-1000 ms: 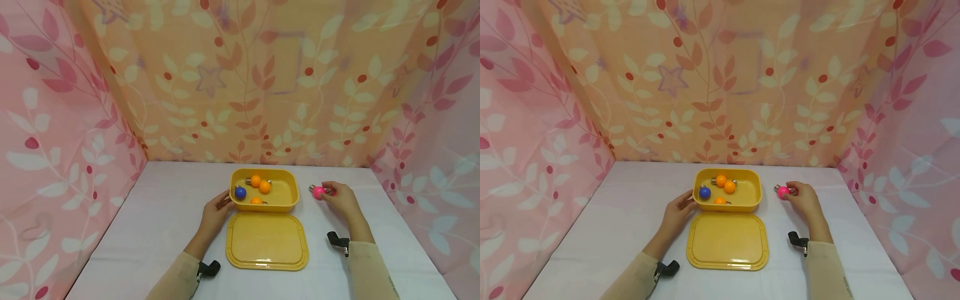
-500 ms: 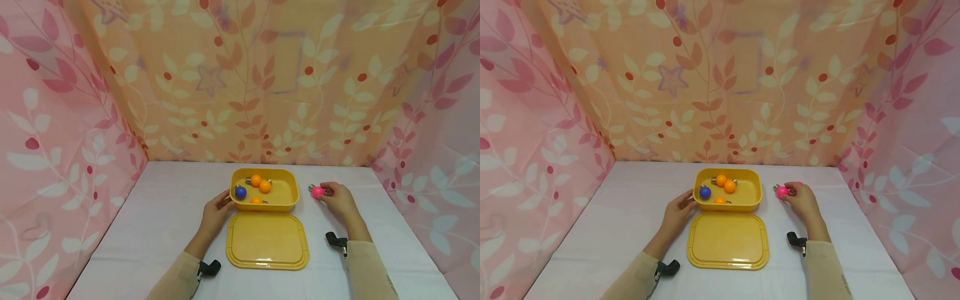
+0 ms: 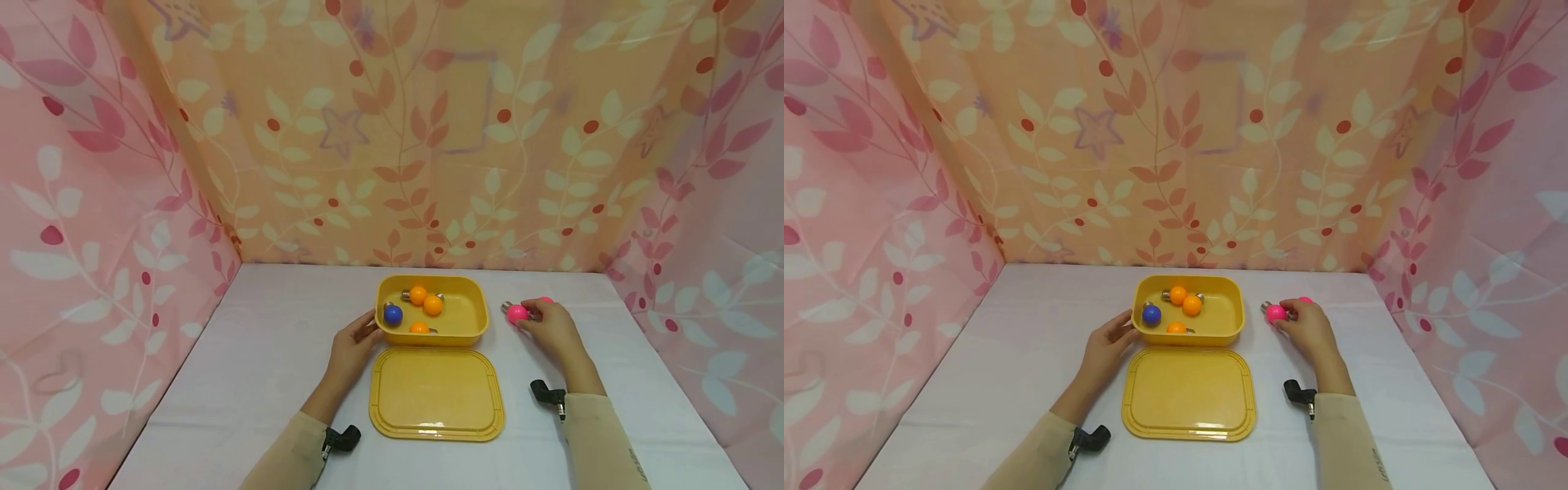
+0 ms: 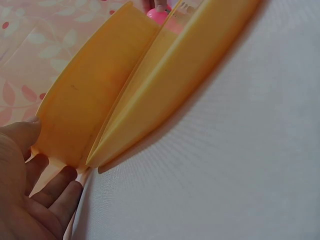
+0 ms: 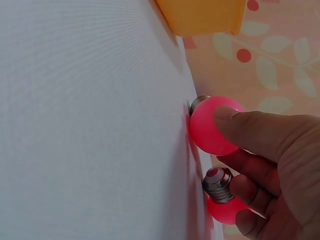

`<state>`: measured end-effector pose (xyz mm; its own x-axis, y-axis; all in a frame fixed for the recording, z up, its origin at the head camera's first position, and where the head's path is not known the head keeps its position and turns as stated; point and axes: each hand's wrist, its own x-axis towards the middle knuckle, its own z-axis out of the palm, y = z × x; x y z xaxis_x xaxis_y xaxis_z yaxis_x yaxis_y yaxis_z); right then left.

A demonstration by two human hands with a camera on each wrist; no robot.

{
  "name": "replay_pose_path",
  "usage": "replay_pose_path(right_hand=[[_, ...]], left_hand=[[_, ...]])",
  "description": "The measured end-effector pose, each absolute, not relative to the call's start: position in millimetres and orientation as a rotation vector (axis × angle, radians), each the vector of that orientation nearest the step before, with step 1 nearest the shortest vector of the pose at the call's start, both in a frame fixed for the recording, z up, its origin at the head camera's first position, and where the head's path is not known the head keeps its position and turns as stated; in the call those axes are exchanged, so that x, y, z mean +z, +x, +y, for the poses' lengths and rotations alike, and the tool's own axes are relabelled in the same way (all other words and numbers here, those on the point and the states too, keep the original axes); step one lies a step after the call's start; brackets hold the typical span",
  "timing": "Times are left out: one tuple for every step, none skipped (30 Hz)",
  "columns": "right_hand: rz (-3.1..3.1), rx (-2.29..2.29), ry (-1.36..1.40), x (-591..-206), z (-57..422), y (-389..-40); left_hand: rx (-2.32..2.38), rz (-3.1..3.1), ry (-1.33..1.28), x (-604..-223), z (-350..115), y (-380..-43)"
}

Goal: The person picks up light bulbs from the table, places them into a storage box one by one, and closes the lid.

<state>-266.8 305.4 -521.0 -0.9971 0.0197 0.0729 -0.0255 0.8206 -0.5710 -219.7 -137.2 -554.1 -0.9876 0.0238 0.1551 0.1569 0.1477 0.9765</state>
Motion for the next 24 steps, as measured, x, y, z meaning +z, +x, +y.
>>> replay_pose_path(right_hand=[[-2.924, 0.921, 0.003, -520.9, 305.3, -266.6], [-2.924, 0.922, -0.003, -521.1, 305.3, -267.0], [-2.921, 0.922, -0.002, -521.3, 305.3, -267.1], [-2.919, 0.921, -0.001, -521.3, 305.3, -267.2], [-2.917, 0.922, -0.002, -521.5, 305.3, -267.2], [-2.916, 0.922, -0.002, -521.6, 305.5, -267.4], [-2.915, 0.922, -0.001, -521.6, 305.6, -267.4], [-2.914, 0.921, -0.003, -521.5, 305.8, -267.6], [-2.914, 0.924, -0.007, -521.1, 305.8, -267.7], [-2.916, 0.927, -0.016, -520.6, 306.0, -267.7], [-2.917, 0.933, -0.026, -519.9, 305.8, -267.6], [-2.92, 0.937, -0.035, -518.9, 305.8, -267.8], [-2.92, 0.941, -0.043, -517.8, 305.7, -267.8], [-2.92, 0.943, -0.047, -516.5, 305.8, -267.7], [-2.919, 0.944, -0.049, -515.0, 305.9, -267.6], [-2.914, 0.942, -0.033, -512.9, 305.8, -267.1], [-2.904, 0.938, -0.018, -511.2, 305.9, -267.0], [-2.894, 0.927, 0.004, -509.3, 306.4, -266.7], [-2.882, 0.918, 0.027, -507.2, 306.5, -266.2], [-2.87, 0.909, 0.052, -505.3, 306.7, -265.6], [-2.859, 0.899, 0.069, -503.3, 306.7, -265.0], [-2.85, 0.893, 0.079, -501.7, 306.7, -264.6], [-2.846, 0.891, 0.079, -500.1, 306.6, -263.9], [-2.842, 0.891, 0.088, -498.4, 306.4, -263.2]], left_hand=[[-1.98, -2.299, -0.184, -553.8, -137.1, -219.6], [-1.978, -2.299, -0.187, -553.6, -137.1, -219.5], [-1.974, -2.3, -0.191, -553.8, -137.1, -219.7], [-1.97, -2.3, -0.193, -554.1, -137.1, -219.9], [-1.967, -2.299, -0.196, -554.3, -137.2, -220.0], [-1.964, -2.298, -0.199, -554.6, -137.2, -220.1], [-1.962, -2.298, -0.201, -554.8, -137.3, -220.2], [-1.96, -2.297, -0.203, -555.0, -137.3, -220.3], [-1.961, -2.297, -0.203, -555.0, -137.4, -220.1], [-1.964, -2.295, -0.203, -554.9, -137.4, -220.0], [-1.97, -2.293, -0.202, -554.8, -137.4, -219.7], [-1.978, -2.289, -0.203, -554.7, -137.4, -219.7], [-1.985, -2.286, -0.2, -555.0, -137.3, -219.8], [-1.991, -2.283, -0.199, -555.0, -137.3, -219.7], [-1.996, -2.28, -0.199, -555.1, -137.3, -219.7], [-2.004, -2.273, -0.198, -555.3, -137.3, -219.7], [-2.009, -2.269, -0.196, -555.7, -137.2, -219.8], [-2.011, -2.265, -0.195, -556.1, -137.0, -219.8], [-2.012, -2.262, -0.191, -556.4, -136.9, -219.7], [-2.012, -2.259, -0.19, -556.3, -136.7, -219.4], [-2.016, -2.255, -0.188, -556.6, -136.5, -219.3], [-2.017, -2.252, -0.186, -556.7, -136.4, -219.3], [-2.017, -2.253, -0.186, -557.0, -136.4, -219.4], [-2.016, -2.254, -0.185, -556.9, -136.4, -219.3]])
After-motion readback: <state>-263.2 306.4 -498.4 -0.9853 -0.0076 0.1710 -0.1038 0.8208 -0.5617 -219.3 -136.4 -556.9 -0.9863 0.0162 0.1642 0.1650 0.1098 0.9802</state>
